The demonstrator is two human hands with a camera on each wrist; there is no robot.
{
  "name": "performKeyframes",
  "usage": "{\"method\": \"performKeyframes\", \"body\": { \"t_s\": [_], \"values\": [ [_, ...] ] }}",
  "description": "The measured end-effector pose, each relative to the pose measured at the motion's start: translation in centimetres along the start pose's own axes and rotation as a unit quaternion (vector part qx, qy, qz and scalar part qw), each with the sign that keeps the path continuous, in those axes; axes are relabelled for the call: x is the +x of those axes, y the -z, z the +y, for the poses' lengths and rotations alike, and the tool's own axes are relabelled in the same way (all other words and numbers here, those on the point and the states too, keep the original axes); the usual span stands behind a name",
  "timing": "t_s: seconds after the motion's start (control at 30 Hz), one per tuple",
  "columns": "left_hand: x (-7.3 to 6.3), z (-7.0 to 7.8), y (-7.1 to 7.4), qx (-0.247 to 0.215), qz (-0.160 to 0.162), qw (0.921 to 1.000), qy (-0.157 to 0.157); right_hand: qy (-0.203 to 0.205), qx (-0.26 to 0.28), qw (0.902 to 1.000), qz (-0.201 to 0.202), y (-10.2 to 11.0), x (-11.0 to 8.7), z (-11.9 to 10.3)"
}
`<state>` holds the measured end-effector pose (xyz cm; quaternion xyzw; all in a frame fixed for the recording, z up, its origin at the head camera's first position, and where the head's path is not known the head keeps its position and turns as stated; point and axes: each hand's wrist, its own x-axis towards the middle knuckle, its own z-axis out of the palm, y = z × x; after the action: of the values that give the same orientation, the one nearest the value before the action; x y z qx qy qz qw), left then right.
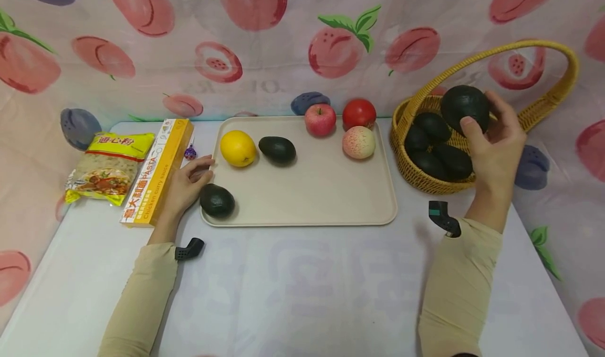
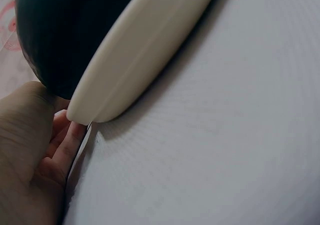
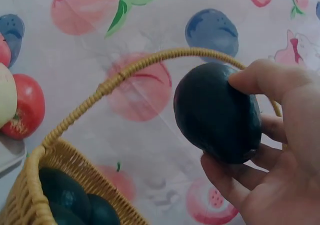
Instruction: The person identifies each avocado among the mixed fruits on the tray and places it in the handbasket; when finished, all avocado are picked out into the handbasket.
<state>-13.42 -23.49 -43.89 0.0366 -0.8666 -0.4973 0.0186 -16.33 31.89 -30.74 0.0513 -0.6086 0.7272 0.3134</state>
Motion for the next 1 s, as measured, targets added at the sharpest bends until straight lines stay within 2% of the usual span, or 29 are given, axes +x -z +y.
{"method": "performKeyframes", "body": {
  "t_s": [0.1,0.33,0.53,0.67,0.8,1.0],
  "values": [
    [0.0,0.0,0.0,0.0,-0.001,1.0,0.004,-0.014,-0.004,0.9998,0.015,0.5,0.2,0.4],
    [0.1,-0.1,0.0,0.002,-0.002,1.0,0.003,-0.076,-0.019,0.9963,0.035,1.5,0.6,1.4],
    [0.1,-0.1,0.1,0.003,-0.002,1.0,0.004,-0.109,-0.077,0.9903,0.04,2.4,1.2,1.8],
    [0.1,-0.2,0.1,0.004,-0.001,1.0,0.003,-0.15,-0.15,0.9766,0.033,2.9,1.8,1.9],
    [0.1,-0.1,0.0,0.006,-0.001,1.0,0.003,-0.189,-0.228,0.955,0.016,3.4,2.4,2.0],
    [0.1,0.0,0.0,0.002,-0.002,1.0,0.005,-0.204,-0.289,0.9353,-0.007,4.1,3.3,2.3]
  ]
}}
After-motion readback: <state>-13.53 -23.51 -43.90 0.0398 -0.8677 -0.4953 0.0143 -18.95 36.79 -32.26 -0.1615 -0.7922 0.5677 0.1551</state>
